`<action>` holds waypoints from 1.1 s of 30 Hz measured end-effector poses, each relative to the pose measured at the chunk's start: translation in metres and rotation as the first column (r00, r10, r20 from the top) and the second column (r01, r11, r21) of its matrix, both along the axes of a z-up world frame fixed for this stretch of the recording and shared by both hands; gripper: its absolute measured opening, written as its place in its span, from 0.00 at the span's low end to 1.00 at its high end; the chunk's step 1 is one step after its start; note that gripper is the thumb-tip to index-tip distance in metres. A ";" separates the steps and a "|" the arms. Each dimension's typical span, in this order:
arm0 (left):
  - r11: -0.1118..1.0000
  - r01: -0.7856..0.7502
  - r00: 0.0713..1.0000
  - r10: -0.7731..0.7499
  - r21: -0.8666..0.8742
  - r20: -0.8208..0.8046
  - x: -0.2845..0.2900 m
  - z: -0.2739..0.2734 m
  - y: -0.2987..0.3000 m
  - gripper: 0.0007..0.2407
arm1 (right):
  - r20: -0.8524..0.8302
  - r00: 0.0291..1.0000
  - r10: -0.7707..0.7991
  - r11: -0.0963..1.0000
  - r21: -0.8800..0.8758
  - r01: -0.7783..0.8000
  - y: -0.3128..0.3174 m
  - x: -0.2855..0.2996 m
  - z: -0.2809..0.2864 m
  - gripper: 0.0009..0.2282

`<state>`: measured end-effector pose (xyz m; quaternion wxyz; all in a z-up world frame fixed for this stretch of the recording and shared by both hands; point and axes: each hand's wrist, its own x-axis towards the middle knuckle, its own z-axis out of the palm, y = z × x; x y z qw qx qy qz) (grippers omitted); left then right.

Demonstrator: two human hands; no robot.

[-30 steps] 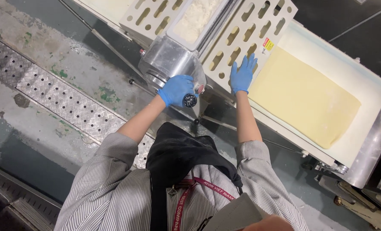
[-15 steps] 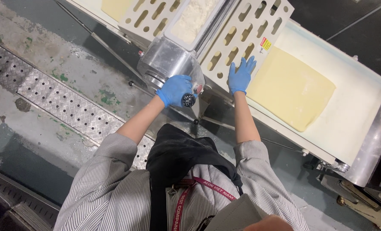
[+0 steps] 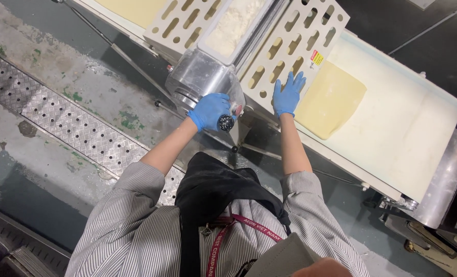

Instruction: Flattening dough using an industrial dough sheeter machine.

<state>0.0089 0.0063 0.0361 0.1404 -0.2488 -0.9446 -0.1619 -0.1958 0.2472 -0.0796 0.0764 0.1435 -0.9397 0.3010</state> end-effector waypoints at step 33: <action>0.999 0.029 0.998 -0.026 0.046 -0.050 -0.005 -0.028 -0.005 0.09 | -0.078 0.943 0.323 0.938 0.158 -0.308 0.000 0.167 -0.035 0.34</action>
